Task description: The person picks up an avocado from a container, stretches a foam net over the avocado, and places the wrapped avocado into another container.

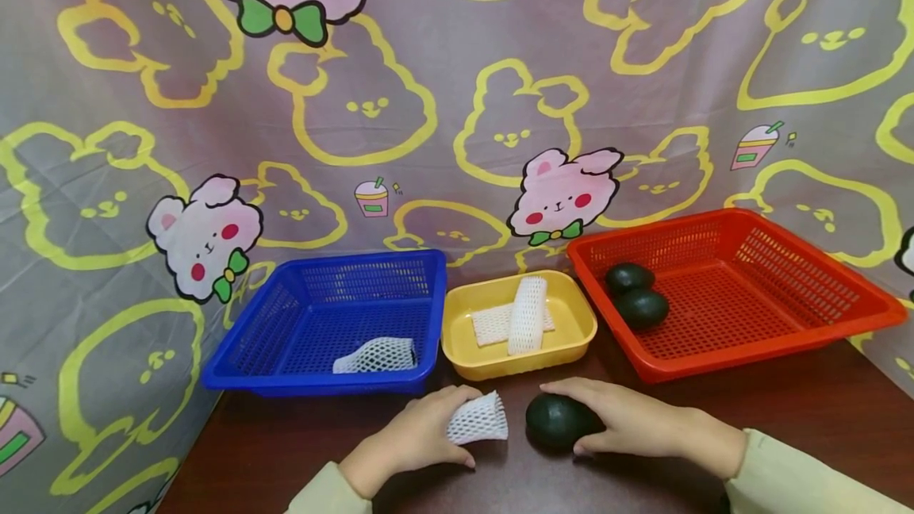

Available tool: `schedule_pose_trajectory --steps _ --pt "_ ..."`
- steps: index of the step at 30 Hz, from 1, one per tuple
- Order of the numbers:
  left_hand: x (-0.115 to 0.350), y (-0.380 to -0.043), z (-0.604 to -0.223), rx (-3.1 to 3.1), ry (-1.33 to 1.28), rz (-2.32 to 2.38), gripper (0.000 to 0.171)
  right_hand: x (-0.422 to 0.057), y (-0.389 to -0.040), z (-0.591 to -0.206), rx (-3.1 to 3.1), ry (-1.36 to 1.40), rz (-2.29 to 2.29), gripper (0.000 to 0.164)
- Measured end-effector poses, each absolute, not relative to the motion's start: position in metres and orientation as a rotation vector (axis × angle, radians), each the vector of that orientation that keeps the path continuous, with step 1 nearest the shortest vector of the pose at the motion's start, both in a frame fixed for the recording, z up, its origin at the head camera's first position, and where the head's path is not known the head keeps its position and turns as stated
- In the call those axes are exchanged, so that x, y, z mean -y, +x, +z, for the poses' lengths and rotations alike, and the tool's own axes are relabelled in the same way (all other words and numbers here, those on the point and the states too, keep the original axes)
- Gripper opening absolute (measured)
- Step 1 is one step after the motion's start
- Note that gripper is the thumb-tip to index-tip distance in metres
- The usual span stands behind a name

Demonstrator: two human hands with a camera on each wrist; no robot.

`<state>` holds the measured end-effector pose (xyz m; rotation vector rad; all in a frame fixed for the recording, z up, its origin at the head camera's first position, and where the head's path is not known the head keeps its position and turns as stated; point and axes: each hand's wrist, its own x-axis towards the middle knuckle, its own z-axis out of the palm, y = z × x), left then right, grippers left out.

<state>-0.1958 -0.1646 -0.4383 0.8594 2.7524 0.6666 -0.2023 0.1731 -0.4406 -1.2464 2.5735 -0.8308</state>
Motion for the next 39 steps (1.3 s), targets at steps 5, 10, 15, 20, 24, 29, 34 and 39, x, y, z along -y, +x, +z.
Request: schedule_pose_trajectory --steps 5,10,15,20,24,29,34,39 --pt "0.164 -0.195 -0.439 -2.753 0.868 0.656 0.077 -0.172 -0.204 -0.441 -2.569 -1.276 -0.826 0.072" --pt "0.163 -0.193 -0.439 -2.750 0.862 0.660 0.070 -0.170 -0.204 -0.441 -2.546 -1.208 -0.856 0.073" --pt "0.162 -0.195 -0.439 -2.738 0.833 0.672 0.068 -0.168 -0.203 -0.441 -2.532 -1.119 -0.869 0.073" --pt "0.161 -0.196 -0.440 -2.727 0.830 0.647 0.069 -0.165 -0.201 -0.438 -2.567 -1.126 -0.853 0.070" --pt "0.160 -0.194 -0.439 -2.712 0.832 0.622 0.068 -0.164 -0.199 -0.437 -2.577 -1.131 -0.846 0.069" --pt "0.158 -0.194 -0.440 -2.709 0.830 0.611 0.065 -0.163 -0.199 -0.434 -2.616 -1.154 -0.848 0.070" --pt "0.156 -0.197 -0.444 -2.735 0.854 0.617 0.060 -0.162 -0.200 -0.432 -2.635 -1.201 -0.865 0.068" --pt "0.149 -0.200 -0.446 -2.745 0.868 0.609 0.059 -0.159 -0.200 -0.431 -2.623 -1.192 -0.878 0.068"
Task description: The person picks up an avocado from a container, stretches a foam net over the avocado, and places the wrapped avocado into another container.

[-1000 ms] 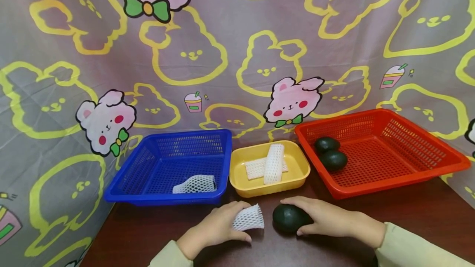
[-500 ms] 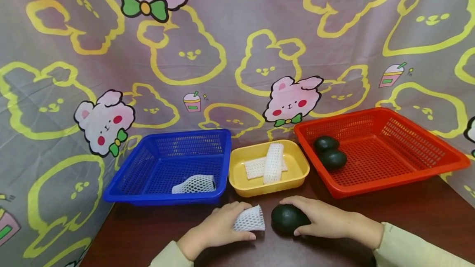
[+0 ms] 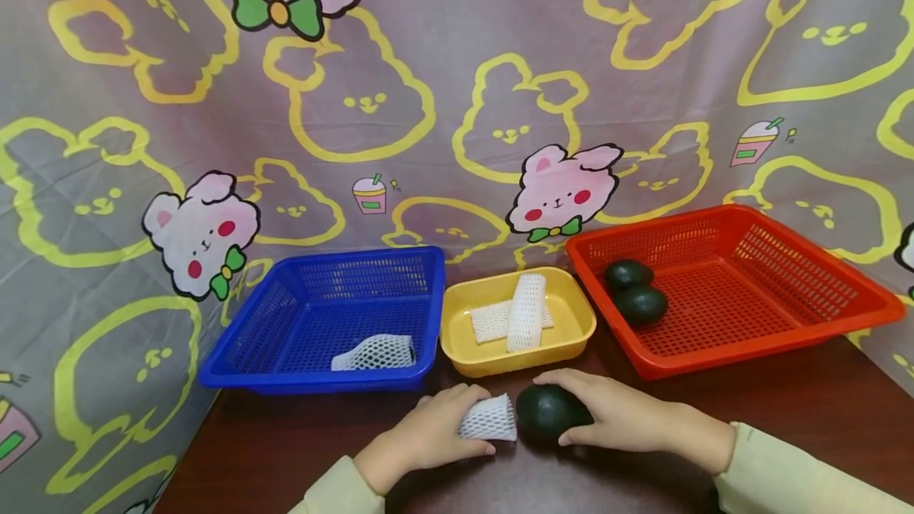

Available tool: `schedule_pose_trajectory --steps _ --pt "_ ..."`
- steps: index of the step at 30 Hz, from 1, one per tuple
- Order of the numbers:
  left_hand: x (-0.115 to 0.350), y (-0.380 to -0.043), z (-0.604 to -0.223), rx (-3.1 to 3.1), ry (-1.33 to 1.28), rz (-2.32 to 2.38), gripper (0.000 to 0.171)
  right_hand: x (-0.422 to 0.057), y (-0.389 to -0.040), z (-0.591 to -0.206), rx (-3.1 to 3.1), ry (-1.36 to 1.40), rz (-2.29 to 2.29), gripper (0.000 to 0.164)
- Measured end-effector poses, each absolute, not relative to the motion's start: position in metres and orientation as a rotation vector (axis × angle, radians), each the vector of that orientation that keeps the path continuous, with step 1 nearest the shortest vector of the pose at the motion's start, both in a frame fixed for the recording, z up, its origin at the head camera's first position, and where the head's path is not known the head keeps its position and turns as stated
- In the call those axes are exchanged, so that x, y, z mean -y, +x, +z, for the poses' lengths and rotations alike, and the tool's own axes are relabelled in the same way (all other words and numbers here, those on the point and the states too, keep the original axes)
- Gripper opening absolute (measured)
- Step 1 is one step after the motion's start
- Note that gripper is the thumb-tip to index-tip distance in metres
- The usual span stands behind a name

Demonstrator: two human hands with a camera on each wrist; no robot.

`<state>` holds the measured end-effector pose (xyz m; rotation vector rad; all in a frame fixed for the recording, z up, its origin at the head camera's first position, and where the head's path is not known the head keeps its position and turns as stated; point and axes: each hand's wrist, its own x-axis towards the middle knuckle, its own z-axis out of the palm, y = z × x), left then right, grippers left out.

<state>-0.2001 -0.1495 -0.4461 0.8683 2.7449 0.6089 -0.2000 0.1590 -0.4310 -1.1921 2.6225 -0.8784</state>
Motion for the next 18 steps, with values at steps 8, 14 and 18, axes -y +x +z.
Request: schedule_pose_trajectory --steps 8,14,18 --pt "0.139 -0.202 -0.445 -2.773 0.896 0.544 0.059 -0.153 -0.201 -0.429 -2.593 -1.189 -0.879 0.069" --pt "0.134 -0.201 -0.445 -2.790 0.896 0.529 0.059 -0.152 -0.200 -0.431 -2.584 -1.208 -0.883 0.069" --pt "0.129 -0.202 -0.445 -2.797 0.902 0.518 0.058 -0.152 -0.200 -0.434 -2.580 -1.230 -0.883 0.067"
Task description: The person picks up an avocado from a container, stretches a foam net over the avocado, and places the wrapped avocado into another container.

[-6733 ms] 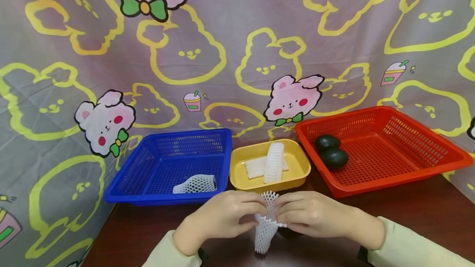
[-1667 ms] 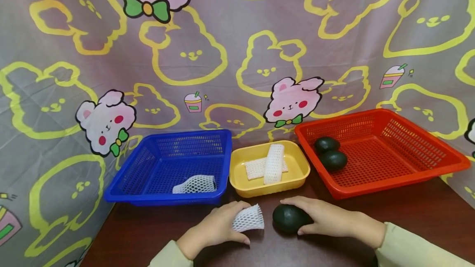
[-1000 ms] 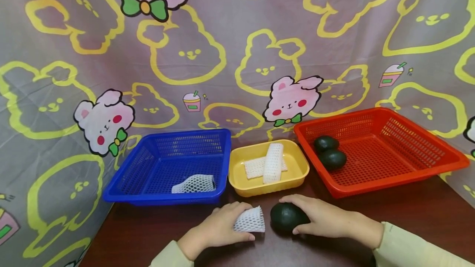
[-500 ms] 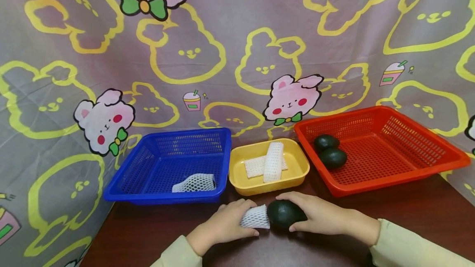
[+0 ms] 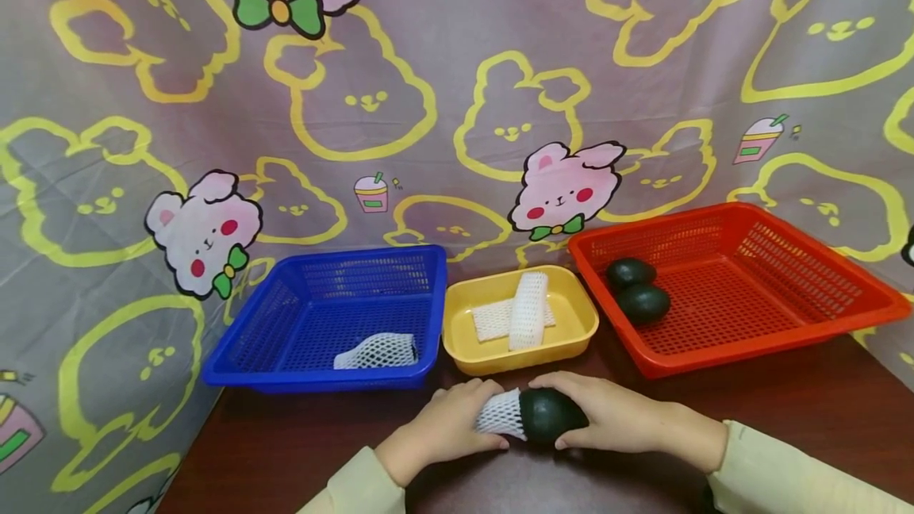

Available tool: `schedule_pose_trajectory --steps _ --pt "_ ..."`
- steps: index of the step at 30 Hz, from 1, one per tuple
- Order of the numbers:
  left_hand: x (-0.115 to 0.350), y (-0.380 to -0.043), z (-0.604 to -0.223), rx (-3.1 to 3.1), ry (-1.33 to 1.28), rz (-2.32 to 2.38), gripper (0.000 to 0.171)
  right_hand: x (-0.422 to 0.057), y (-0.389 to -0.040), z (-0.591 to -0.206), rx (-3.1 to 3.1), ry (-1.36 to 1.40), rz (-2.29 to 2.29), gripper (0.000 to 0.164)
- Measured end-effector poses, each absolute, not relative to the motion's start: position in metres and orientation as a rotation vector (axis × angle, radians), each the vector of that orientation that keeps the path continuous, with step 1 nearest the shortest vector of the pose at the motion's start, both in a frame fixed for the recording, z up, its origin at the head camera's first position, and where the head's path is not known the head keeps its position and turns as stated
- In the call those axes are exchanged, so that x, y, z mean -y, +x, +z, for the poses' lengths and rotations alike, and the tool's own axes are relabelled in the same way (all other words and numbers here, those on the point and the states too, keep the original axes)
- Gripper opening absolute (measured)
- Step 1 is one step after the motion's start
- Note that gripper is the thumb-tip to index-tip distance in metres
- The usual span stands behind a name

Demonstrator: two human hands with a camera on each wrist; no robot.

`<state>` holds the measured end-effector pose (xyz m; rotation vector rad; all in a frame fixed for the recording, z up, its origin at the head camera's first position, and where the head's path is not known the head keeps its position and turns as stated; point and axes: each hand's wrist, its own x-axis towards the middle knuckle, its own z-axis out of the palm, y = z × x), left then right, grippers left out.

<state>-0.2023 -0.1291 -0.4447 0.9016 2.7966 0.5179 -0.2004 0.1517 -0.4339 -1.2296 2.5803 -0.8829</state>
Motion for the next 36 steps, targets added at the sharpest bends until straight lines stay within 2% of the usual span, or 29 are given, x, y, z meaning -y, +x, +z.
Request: schedule_pose_trajectory --steps 11,18,24,36 --pt "0.117 -0.202 -0.442 -2.800 0.949 0.513 0.057 -0.145 -0.201 -0.437 -2.555 -1.245 -0.872 0.068" --pt "0.112 -0.201 -0.440 -2.804 0.941 0.472 0.066 -0.144 -0.203 -0.438 -2.535 -1.200 -0.899 0.069" --pt "0.107 -0.200 -0.442 -2.798 0.936 0.463 0.074 -0.141 -0.204 -0.437 -2.508 -1.151 -0.936 0.063" --pt "0.095 -0.199 -0.443 -2.831 1.016 0.434 0.074 -0.138 -0.203 -0.442 -2.540 -1.183 -1.013 0.061"
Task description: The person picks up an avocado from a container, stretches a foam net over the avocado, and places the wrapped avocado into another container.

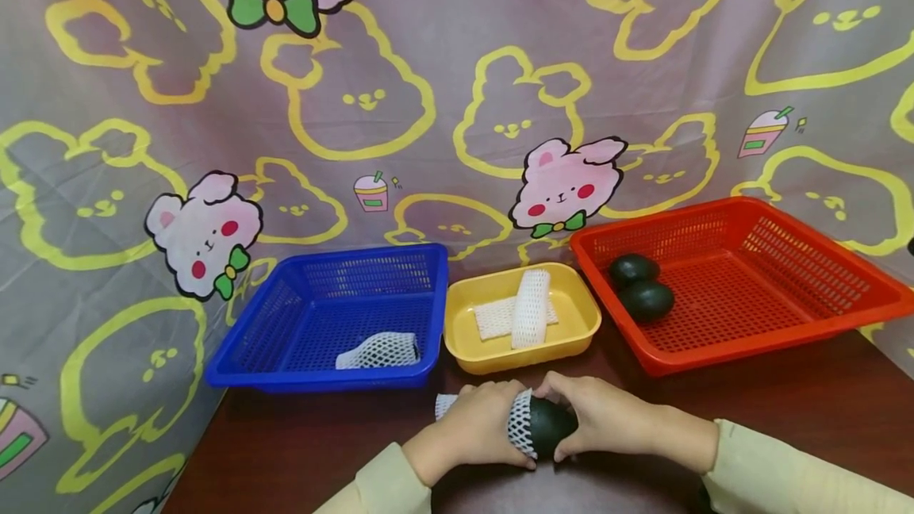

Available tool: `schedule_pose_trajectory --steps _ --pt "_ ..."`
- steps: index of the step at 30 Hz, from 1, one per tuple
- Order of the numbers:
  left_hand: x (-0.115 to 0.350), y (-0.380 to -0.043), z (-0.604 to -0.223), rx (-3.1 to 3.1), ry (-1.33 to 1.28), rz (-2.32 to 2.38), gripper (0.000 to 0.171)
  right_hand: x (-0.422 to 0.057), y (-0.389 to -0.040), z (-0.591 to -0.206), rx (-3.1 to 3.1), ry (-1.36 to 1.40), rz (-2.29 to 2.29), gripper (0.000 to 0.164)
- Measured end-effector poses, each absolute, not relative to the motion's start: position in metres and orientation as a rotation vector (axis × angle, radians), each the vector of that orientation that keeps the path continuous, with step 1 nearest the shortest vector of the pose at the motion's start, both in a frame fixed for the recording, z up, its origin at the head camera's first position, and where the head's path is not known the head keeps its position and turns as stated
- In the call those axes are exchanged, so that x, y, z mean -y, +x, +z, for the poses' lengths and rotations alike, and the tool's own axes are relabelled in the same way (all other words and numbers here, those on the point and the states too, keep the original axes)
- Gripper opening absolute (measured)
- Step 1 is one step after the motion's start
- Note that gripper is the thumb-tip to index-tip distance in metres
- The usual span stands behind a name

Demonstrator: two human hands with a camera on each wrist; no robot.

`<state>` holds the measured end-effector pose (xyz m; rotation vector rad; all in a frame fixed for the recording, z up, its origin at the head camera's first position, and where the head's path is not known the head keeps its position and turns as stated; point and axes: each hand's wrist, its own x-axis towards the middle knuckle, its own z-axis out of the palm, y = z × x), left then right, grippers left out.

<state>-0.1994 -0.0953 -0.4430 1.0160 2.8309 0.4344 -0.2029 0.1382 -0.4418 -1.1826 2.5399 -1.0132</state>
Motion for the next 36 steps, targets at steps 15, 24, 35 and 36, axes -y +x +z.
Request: schedule_pose_trajectory --steps 15,24,35,36 --pt "0.087 -0.198 -0.444 -2.817 1.136 0.492 0.079 -0.128 -0.200 -0.439 -2.622 -1.225 -1.026 0.059" --pt "0.091 -0.201 -0.437 -2.761 1.043 0.470 0.089 -0.133 -0.203 -0.435 -2.617 -1.233 -0.975 0.056" --pt "0.113 -0.203 -0.431 -2.792 0.942 0.447 0.095 -0.149 -0.206 -0.435 -2.421 -1.146 -1.080 0.056" --pt "0.116 -0.203 -0.430 -2.798 0.934 0.451 0.093 -0.151 -0.206 -0.435 -2.418 -1.139 -1.082 0.054"
